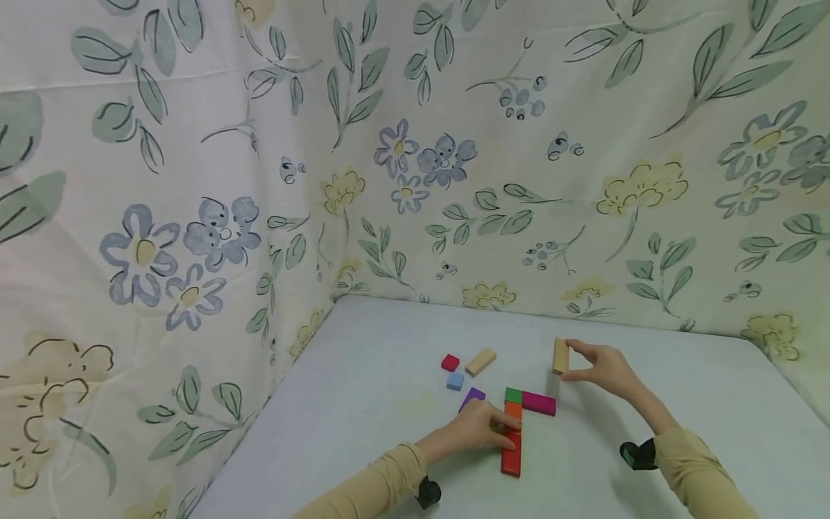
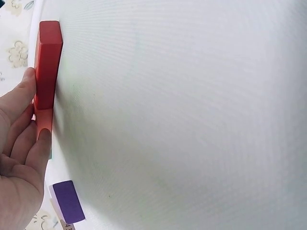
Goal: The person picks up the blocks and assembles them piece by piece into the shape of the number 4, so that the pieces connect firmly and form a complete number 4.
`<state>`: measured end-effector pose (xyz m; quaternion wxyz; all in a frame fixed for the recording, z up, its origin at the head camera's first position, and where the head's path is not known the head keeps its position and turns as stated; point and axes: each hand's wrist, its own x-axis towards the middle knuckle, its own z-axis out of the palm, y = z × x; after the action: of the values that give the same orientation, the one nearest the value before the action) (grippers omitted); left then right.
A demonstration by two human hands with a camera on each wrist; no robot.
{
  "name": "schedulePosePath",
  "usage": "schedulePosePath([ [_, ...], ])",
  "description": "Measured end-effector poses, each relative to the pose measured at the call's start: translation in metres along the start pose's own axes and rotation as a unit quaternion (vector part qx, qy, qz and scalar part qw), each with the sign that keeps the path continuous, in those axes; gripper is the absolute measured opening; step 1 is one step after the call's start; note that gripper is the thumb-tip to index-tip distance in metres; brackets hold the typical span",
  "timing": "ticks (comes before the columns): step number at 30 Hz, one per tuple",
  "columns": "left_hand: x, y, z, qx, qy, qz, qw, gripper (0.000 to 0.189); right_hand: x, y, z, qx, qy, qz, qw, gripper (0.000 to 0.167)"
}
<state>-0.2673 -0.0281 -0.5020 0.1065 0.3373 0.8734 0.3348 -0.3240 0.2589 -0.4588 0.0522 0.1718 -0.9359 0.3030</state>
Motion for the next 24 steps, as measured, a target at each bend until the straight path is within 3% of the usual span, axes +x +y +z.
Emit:
schedulePosePath([
  [12, 0.001, -0.003, 0.0, 0.005, 0.007, 0.019, 0.9998, 0.032, 0.013, -0.021, -0.003, 0.03, 0.004, -0.01, 0.9995, 0.079],
  [24, 0.002, -0.003, 0.0, 0.004, -0.001, 0.015, 0.9999, 0.031, 0.023, -0.036, 0.005, 0.049, 0.003, -0.009, 0.9987, 0.082],
])
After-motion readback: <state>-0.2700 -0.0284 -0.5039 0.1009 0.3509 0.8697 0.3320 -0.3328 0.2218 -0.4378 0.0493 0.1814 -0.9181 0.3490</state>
